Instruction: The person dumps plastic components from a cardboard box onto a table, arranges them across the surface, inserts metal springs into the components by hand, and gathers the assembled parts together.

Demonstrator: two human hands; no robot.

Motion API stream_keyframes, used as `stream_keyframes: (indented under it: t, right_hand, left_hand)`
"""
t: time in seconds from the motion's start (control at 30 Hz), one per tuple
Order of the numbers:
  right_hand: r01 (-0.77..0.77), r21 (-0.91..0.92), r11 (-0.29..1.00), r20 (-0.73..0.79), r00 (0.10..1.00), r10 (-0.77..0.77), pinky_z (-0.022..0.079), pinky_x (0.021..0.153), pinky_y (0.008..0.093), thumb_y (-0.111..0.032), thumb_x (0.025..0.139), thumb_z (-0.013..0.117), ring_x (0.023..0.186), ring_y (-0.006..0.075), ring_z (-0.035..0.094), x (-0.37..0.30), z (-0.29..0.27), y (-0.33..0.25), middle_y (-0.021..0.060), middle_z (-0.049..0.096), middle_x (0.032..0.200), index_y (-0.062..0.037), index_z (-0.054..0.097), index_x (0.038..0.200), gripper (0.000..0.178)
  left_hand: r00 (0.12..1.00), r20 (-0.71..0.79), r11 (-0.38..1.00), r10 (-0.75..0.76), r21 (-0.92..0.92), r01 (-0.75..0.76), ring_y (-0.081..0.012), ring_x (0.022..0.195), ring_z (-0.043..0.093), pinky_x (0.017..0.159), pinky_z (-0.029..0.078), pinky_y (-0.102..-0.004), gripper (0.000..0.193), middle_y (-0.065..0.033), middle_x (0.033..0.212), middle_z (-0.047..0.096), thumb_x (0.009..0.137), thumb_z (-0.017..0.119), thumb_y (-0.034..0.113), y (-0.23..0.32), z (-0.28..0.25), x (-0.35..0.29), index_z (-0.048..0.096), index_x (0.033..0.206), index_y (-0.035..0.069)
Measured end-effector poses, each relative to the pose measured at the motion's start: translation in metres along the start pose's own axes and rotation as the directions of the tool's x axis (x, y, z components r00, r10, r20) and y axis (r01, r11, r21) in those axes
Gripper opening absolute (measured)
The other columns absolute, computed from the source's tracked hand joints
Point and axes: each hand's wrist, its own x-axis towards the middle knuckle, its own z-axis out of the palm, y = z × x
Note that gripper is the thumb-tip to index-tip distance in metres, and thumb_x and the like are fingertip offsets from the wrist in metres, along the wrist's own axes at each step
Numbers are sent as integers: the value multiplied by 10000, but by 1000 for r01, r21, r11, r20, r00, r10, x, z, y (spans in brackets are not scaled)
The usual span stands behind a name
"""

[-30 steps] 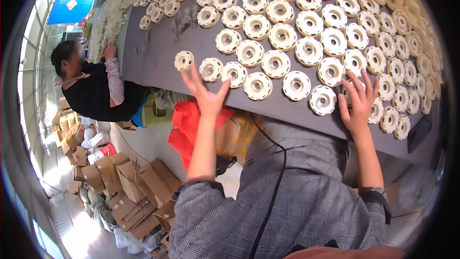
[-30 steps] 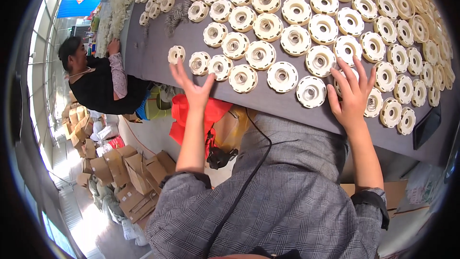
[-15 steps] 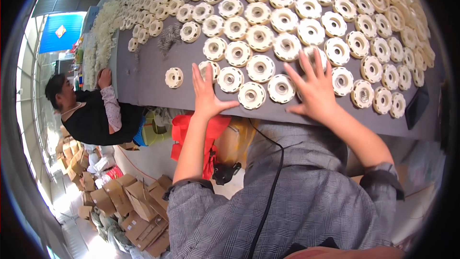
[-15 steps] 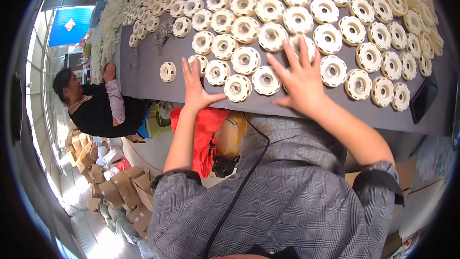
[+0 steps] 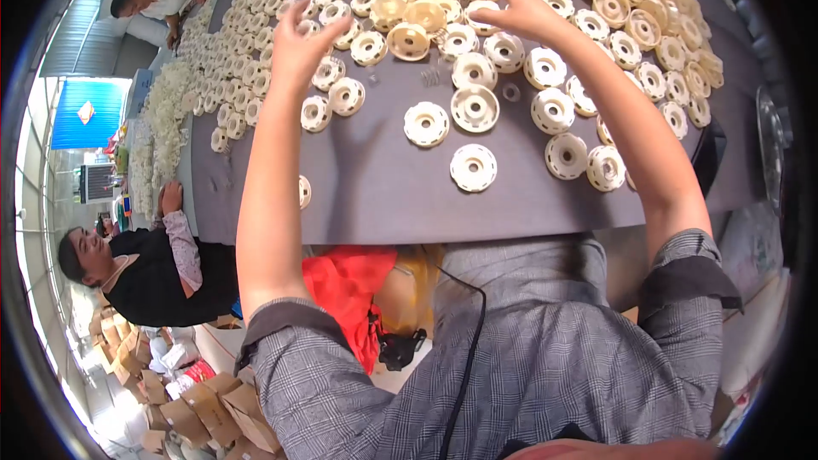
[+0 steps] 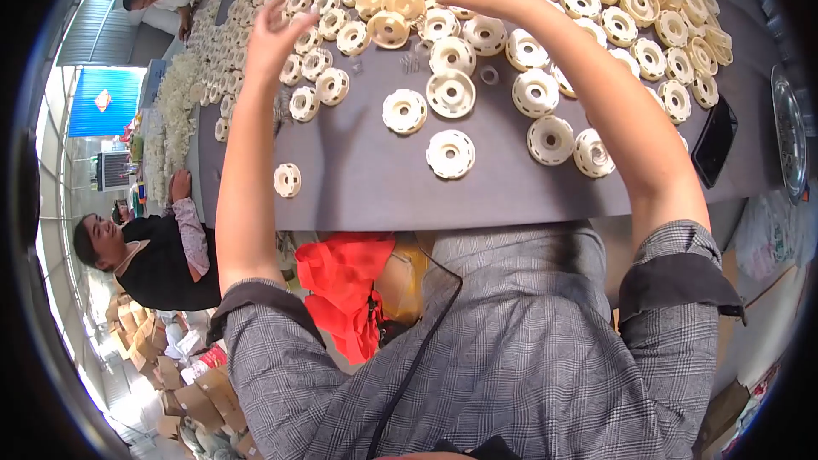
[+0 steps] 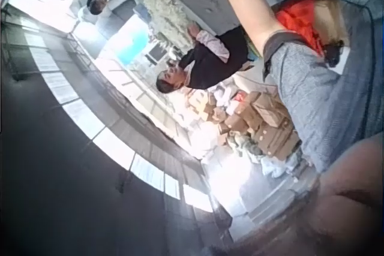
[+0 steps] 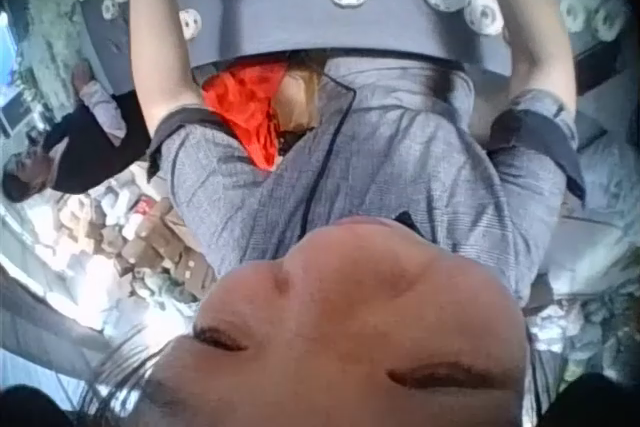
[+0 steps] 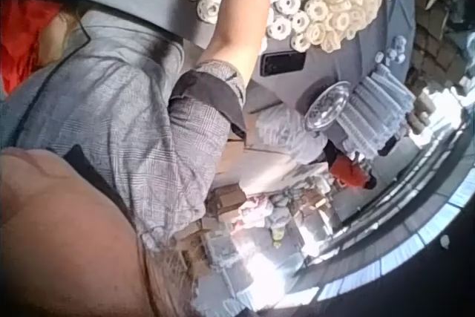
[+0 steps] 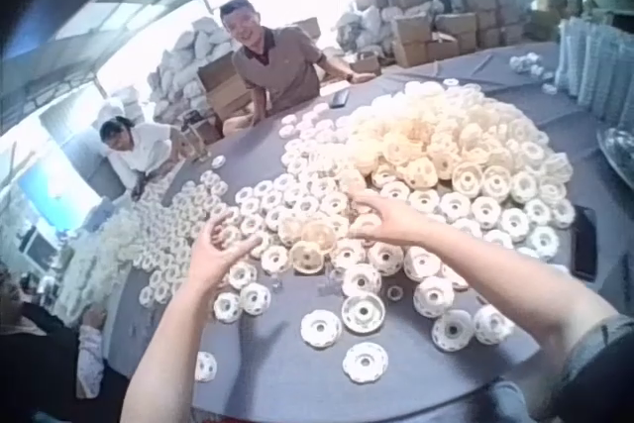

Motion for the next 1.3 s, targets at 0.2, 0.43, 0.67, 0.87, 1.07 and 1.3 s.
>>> stream_keyframes:
  t: [0.2,0.43,0.67,0.87,1.07,1.3]
  right_hand:
    - [-251,-572,781,73,933,353,303,955,550,-575,608,677,1288,319,259,-12,42,9,115,410,1321,-273,429,1288,785]
    - [-39,173,984,-18,999,43,475,790,356,-292,689,634,860,286,600,52,88,-21,137,638,929,-75,599,1024,400]
    - [-88,67,994,247,967,69,462,807,308,-143,708,621,941,217,582,102,-33,-18,140,613,1051,-38,543,1140,451]
    - [-383,-405,831,113,880,461,213,999,598,-644,702,529,1292,385,248,70,24,15,165,303,1397,-223,351,1348,792]
    - [-337,-404,850,-95,940,328,208,946,632,-670,634,578,1304,353,188,64,62,29,96,347,1365,-296,372,1322,810]
    - [-246,140,959,-142,954,265,385,898,482,-498,652,644,1129,329,447,109,111,11,151,519,1170,-239,493,1220,642]
  left_hand:
    - [874,164,706,-457,665,244,-433,1300,161,1066,183,-428,1211,-301,1405,113,486,788,565,-69,81,-36,157,1408,96]
    - [996,11,976,-85,-202,86,-165,802,572,734,457,-291,282,-77,861,615,655,608,6,-51,94,38,596,935,28]
    - [951,307,991,38,-135,4,-80,772,541,592,390,-215,396,-19,945,601,729,625,162,41,-5,95,574,1113,79]
    - [915,19,886,-403,259,385,-392,1294,236,1033,277,-393,984,-282,1398,197,584,719,568,-104,4,103,328,1351,91]
    - [852,-182,696,-491,506,510,-404,1307,182,1008,100,-606,891,-217,1444,106,633,481,752,-95,107,108,320,1362,267]
    - [951,39,815,-307,-505,284,-183,736,547,652,435,-248,239,-118,888,586,728,481,24,-75,148,137,592,939,12]
